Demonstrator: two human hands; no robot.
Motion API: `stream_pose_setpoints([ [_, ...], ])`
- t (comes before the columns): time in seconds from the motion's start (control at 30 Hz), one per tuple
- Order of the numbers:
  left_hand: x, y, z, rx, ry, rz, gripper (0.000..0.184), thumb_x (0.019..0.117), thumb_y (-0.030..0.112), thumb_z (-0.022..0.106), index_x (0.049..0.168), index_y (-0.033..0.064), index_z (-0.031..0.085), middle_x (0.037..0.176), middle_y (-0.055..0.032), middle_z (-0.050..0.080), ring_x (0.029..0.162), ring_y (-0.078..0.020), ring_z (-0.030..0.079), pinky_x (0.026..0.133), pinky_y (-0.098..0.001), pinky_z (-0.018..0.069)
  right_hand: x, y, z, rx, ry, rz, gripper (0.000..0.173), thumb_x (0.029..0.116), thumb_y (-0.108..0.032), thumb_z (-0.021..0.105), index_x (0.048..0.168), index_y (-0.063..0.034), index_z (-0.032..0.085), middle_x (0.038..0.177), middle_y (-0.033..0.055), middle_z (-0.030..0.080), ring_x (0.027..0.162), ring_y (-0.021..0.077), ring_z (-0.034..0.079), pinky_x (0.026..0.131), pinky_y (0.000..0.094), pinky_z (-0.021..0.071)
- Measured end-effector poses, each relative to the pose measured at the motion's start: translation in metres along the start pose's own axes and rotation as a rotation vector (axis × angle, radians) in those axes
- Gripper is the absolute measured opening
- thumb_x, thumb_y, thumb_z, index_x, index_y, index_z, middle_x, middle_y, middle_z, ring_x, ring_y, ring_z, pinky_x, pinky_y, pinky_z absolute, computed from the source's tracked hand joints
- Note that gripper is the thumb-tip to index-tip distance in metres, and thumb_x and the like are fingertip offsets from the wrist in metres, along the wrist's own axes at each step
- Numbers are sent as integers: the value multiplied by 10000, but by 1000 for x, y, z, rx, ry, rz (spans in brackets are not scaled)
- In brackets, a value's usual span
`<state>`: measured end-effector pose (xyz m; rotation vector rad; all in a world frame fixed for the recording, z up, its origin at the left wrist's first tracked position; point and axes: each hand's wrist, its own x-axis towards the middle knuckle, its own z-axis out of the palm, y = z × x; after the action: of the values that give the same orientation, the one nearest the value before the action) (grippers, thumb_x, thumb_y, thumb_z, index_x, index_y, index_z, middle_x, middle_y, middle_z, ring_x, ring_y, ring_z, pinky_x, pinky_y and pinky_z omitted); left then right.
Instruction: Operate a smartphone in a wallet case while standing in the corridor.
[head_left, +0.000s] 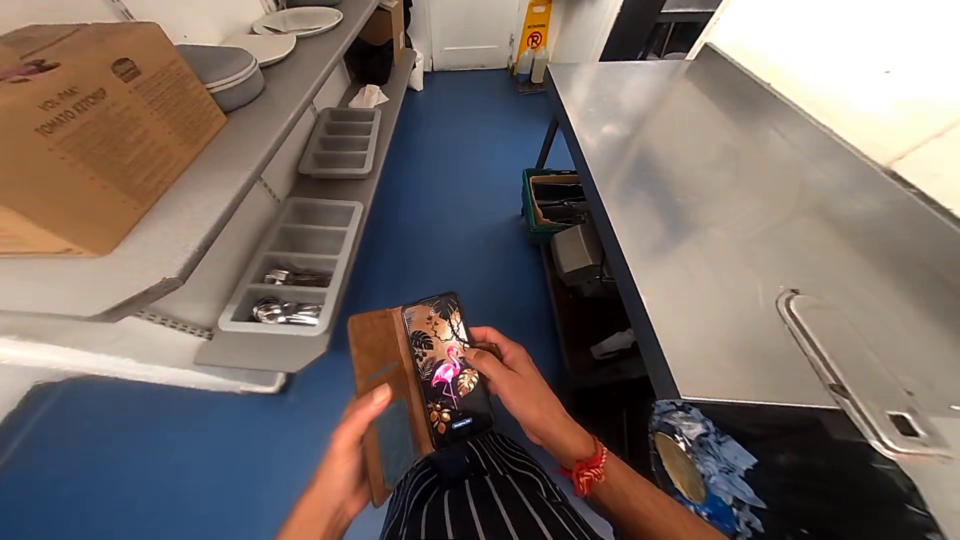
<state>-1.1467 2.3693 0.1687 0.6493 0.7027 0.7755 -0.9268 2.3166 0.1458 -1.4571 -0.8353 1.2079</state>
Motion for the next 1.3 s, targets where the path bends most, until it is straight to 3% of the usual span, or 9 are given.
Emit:
stream_pose_setpoints([
  [0.4,0,-3,-3,-16,2,-11,567,710,435,883,1125,114,670,963,-71,773,869,-169,764,776,-361,648,-1,4,1,-10,19,-15,341,977,-250,580,1258,-69,645,1010,38,712,868,127,681,686,289,555],
  [0.8,1,-4,-2,-11,5,-20,587,702,438,888,1127,105,660,960,-74,770,866,-171,763,771,-363,649,-1,6,3,-33,45,-19,335,969,-229,601,1256,-61,646,1026,47,723,911,135,700,777,309,587],
  [1.13,2,-7,-4,-15,2,-25,649,700,442,894,1172,85,628,984,-90,766,888,-185,761,792,-381,647,0,8,7,-86,90,-15,347,961,-267,652,1248,-71,651,1028,37,727,928,126,704,812,303,593],
  [1.3,2,-10,-3,30,-5,-12,704,689,459,903,1193,69,602,981,-84,762,877,-178,759,788,-370,647,2,7,14,-185,139,36,442,898,-348,722,1251,-97,636,1004,22,728,883,106,712,773,298,603],
])
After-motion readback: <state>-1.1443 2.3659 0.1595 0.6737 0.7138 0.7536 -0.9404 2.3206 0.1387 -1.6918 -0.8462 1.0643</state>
